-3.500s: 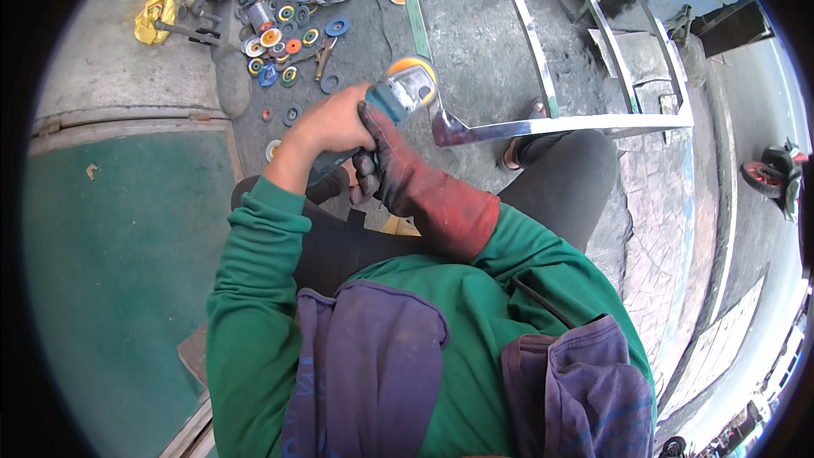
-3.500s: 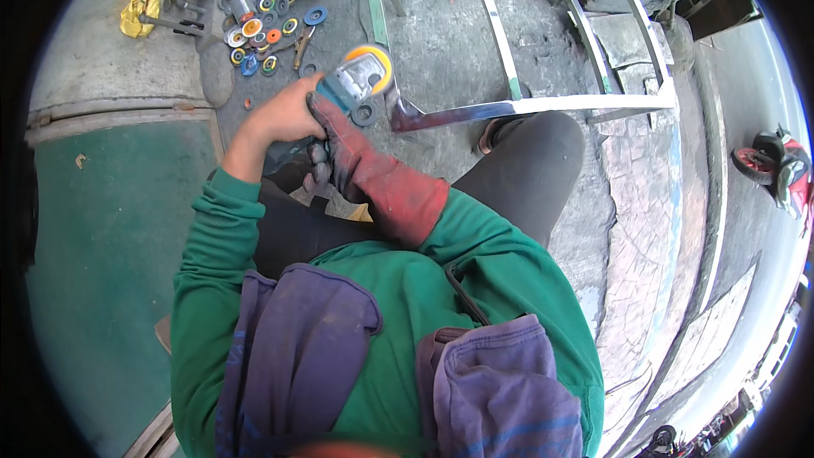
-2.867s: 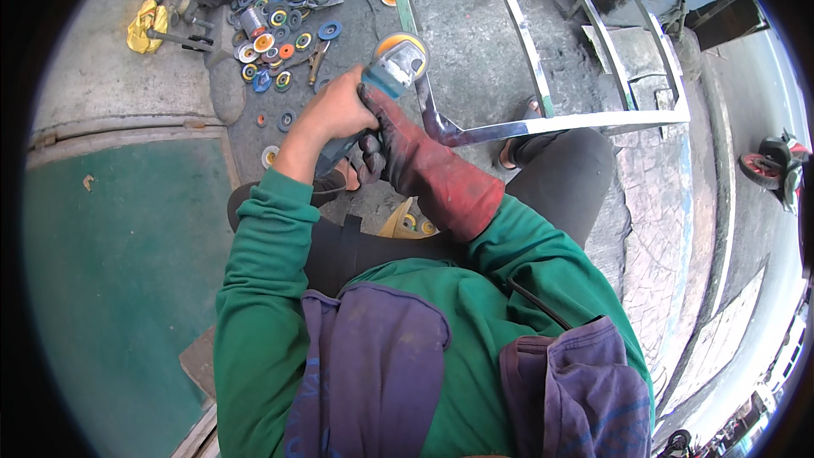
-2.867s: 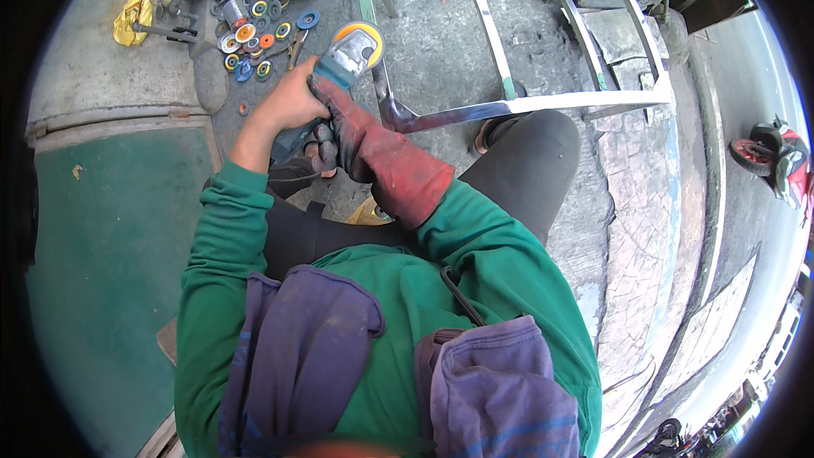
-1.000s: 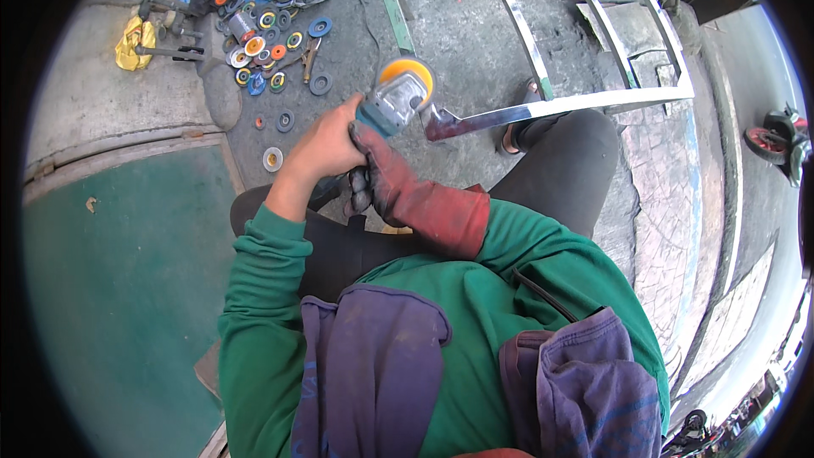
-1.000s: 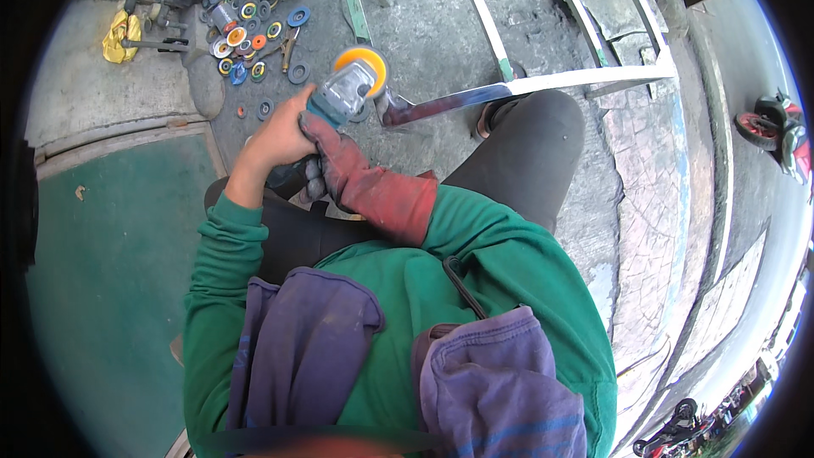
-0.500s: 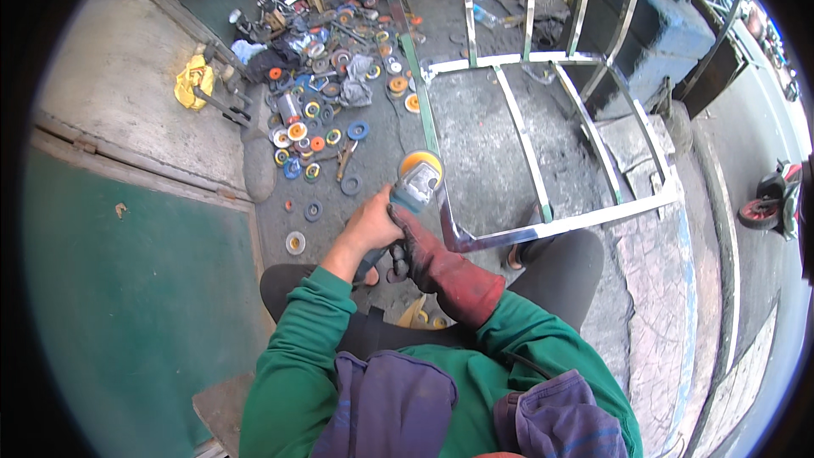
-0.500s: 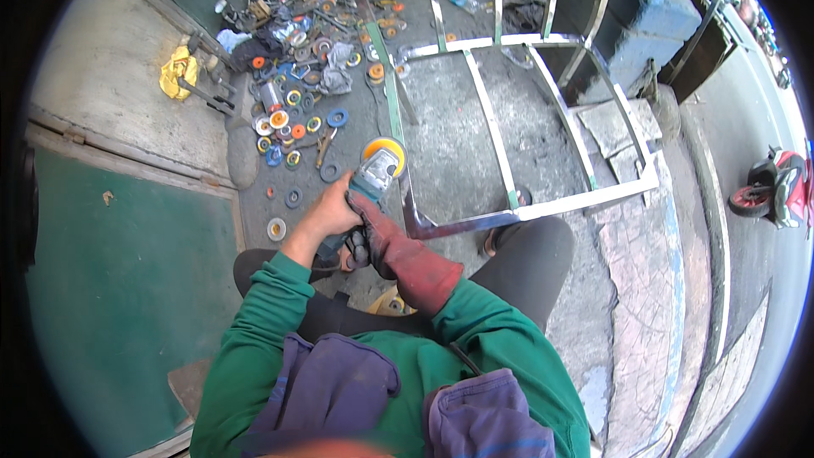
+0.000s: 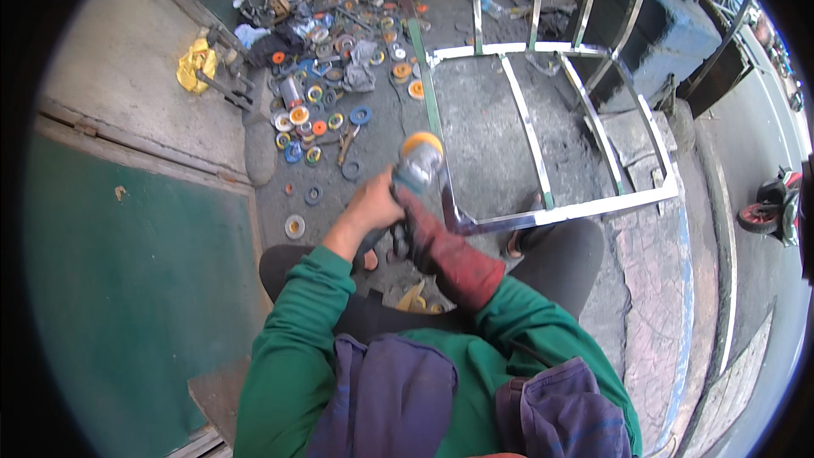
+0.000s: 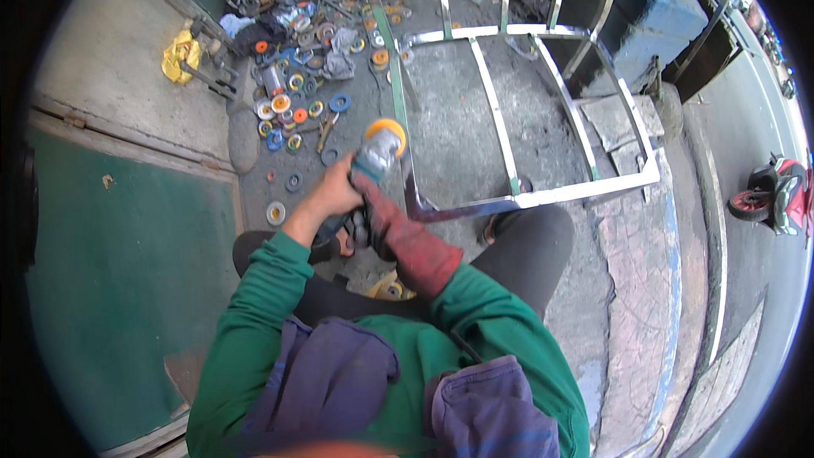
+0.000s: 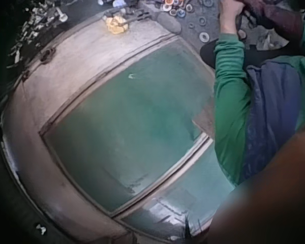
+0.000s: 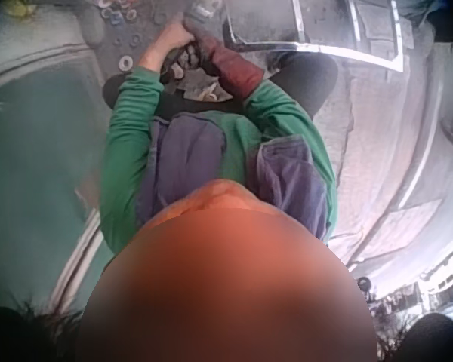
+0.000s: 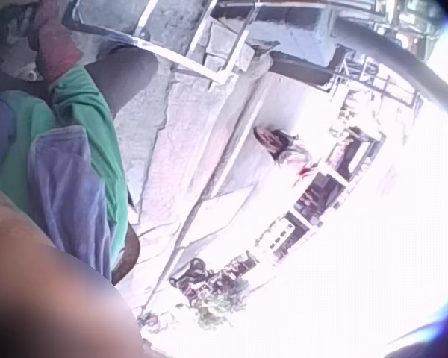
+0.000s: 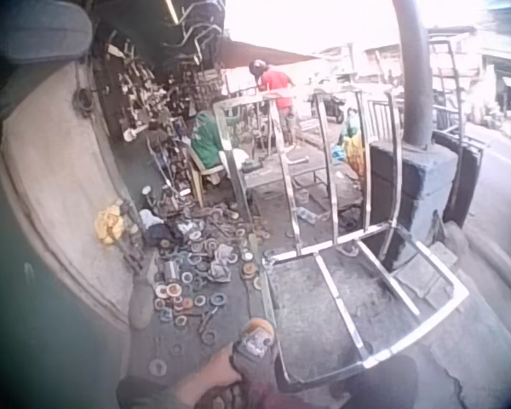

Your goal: The person uses an angle grinder with a polishing pad to smooth and polish a metal frame. They swap the grinding disc for a polishing pad and continue polishing different sections of the frame while seated.

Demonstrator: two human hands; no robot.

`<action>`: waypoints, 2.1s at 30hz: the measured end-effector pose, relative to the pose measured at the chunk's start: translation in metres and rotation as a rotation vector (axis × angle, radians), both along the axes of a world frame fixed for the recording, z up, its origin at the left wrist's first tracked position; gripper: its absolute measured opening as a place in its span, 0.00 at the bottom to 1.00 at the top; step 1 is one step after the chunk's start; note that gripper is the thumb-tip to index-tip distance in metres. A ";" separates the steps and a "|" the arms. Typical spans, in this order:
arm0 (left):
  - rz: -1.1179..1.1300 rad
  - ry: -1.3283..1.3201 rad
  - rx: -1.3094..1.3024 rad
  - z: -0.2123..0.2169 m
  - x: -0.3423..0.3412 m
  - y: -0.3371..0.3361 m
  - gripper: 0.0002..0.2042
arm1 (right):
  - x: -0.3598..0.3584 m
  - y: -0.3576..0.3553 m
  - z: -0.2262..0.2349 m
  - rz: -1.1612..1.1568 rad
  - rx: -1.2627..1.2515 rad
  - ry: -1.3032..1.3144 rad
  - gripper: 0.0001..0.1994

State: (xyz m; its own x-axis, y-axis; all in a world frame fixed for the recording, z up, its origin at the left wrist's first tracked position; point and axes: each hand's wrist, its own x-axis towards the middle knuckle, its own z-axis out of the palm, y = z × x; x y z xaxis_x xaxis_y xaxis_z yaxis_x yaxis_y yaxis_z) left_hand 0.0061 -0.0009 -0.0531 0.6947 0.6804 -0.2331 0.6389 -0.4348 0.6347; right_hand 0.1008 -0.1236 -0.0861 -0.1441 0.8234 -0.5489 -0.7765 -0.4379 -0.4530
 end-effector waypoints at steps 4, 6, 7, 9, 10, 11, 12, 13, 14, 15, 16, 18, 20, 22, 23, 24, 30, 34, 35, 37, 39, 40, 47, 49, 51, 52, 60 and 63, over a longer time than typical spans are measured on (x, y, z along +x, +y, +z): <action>-0.090 0.116 0.018 0.005 0.001 0.001 0.41 | -0.003 -0.006 0.009 -0.050 0.016 -0.048 0.32; -0.226 0.156 -0.053 0.011 -0.005 0.007 0.43 | -0.016 -0.009 0.009 -0.106 0.012 -0.071 0.33; -0.214 0.160 -0.058 0.012 -0.005 0.008 0.42 | -0.020 -0.009 0.008 -0.118 0.007 -0.069 0.34; -0.182 0.132 -0.064 0.013 -0.006 0.013 0.41 | -0.019 -0.002 0.003 -0.132 0.017 -0.069 0.34; -0.169 0.058 -0.047 0.012 -0.006 0.014 0.46 | -0.013 0.003 0.001 -0.097 0.004 -0.047 0.34; -0.132 0.072 -0.041 0.010 -0.002 0.016 0.46 | -0.007 0.009 -0.001 -0.063 -0.005 -0.024 0.34; -0.096 0.084 -0.031 0.008 0.002 0.018 0.47 | 0.001 0.014 -0.002 -0.038 -0.005 -0.011 0.34; -0.046 0.098 -0.025 0.006 0.005 0.020 0.47 | 0.006 0.018 -0.003 -0.019 -0.001 -0.005 0.34; -0.038 0.104 -0.016 0.004 0.009 0.022 0.46 | 0.011 0.021 -0.003 -0.011 0.004 -0.003 0.34; -0.026 0.109 0.015 0.002 0.011 0.020 0.46 | 0.015 0.023 -0.002 -0.005 0.009 -0.002 0.35; -0.003 0.129 0.038 0.002 0.013 0.022 0.46 | 0.016 0.024 -0.001 0.008 0.082 0.034 0.35; 0.012 0.139 0.060 0.001 0.016 0.023 0.45 | 0.018 0.024 0.000 -0.006 0.021 -0.011 0.35; -0.084 0.089 -0.022 0.003 0.015 0.028 0.44 | 0.017 0.022 0.001 -0.017 0.023 -0.018 0.35; -0.143 0.041 -0.081 0.005 0.014 0.029 0.43 | 0.014 0.020 0.001 -0.045 0.030 -0.032 0.35; -0.154 0.021 -0.100 0.006 0.013 0.028 0.43 | 0.014 0.019 0.000 -0.056 0.034 -0.039 0.35; -0.144 0.022 -0.113 0.006 0.011 0.028 0.42 | 0.014 0.020 0.000 -0.059 0.037 -0.044 0.35; -0.099 0.022 -0.002 0.003 0.013 0.029 0.35 | 0.017 0.025 -0.002 -0.026 0.033 -0.038 0.35; -0.096 -0.025 -0.065 0.000 0.016 0.036 0.33 | 0.019 0.027 -0.004 -0.020 0.035 -0.033 0.35; -0.061 -0.004 -0.054 -0.001 0.018 0.036 0.33 | 0.019 0.027 -0.005 -0.023 0.035 -0.035 0.35; -0.065 0.035 -0.022 -0.003 0.021 0.037 0.33 | 0.020 0.028 -0.005 -0.045 0.042 -0.049 0.35; -0.143 0.044 0.036 -0.004 0.022 0.036 0.33 | 0.021 0.028 -0.006 -0.059 0.051 -0.098 0.35; -0.123 0.054 0.003 -0.004 0.023 0.036 0.33 | 0.021 0.028 -0.005 -0.069 0.056 -0.117 0.35; -0.127 -0.017 0.016 -0.007 0.023 0.035 0.36 | 0.029 0.025 -0.001 -0.019 0.004 -0.035 0.35; -0.103 0.012 0.013 -0.003 0.022 0.035 0.36 | 0.028 0.026 -0.002 -0.023 0.019 -0.034 0.35; 0.007 0.041 0.090 0.001 0.024 0.032 0.36 | 0.026 0.028 -0.004 -0.026 0.037 -0.042 0.34; -0.043 0.053 0.071 0.005 0.024 0.033 0.35 | 0.024 0.029 -0.006 -0.066 0.067 -0.067 0.34; -0.113 0.118 0.032 0.018 0.049 0.027 0.32 | 0.031 0.023 -0.006 -0.132 0.046 0.045 0.32; -0.109 0.078 0.059 0.012 0.043 0.021 0.35 | 0.030 0.018 0.000 -0.149 -0.018 -0.015 0.31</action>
State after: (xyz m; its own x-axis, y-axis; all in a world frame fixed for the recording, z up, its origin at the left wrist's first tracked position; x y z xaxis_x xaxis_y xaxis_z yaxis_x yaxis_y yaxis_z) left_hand 0.0493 0.0202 -0.0415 0.7467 0.6160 -0.2510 0.6322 -0.5397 0.5559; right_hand 0.1304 -0.1059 -0.0863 -0.0128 0.8252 -0.5648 -0.8265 -0.3267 -0.4585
